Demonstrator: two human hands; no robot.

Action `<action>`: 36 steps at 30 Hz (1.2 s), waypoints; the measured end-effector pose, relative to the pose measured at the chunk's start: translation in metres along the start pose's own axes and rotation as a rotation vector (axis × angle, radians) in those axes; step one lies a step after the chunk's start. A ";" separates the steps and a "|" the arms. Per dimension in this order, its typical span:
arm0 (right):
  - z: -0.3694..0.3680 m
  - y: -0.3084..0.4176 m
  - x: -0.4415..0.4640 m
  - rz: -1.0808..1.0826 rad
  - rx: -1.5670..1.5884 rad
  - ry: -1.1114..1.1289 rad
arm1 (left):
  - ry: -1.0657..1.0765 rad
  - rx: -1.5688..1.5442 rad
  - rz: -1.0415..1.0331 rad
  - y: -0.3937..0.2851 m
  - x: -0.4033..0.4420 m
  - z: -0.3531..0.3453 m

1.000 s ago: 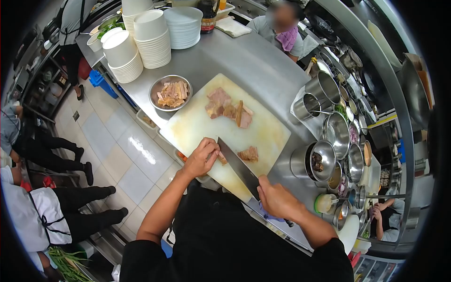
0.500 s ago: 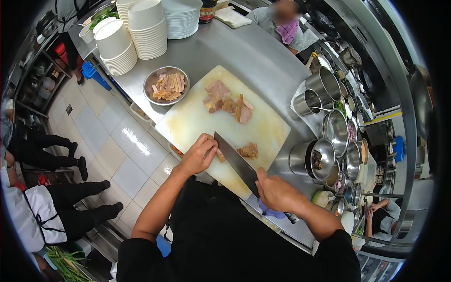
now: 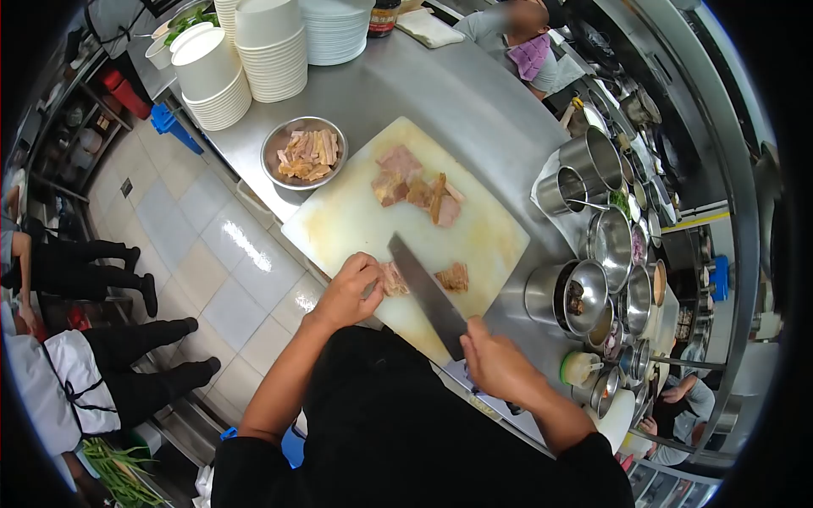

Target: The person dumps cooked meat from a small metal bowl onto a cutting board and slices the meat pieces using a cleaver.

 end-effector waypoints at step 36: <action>-0.031 -0.088 -0.015 0.099 0.178 -0.266 | 0.174 0.090 0.151 -0.012 0.006 -0.014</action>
Point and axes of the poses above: each hand's wrist, its own x-axis towards the middle knuckle, its own z-axis out of the back of the hand, y = z × x, the point moved 6 cm from there along x, towards the middle knuckle, and after that the axes turned 10 degrees about x, right-handed, at the moved point
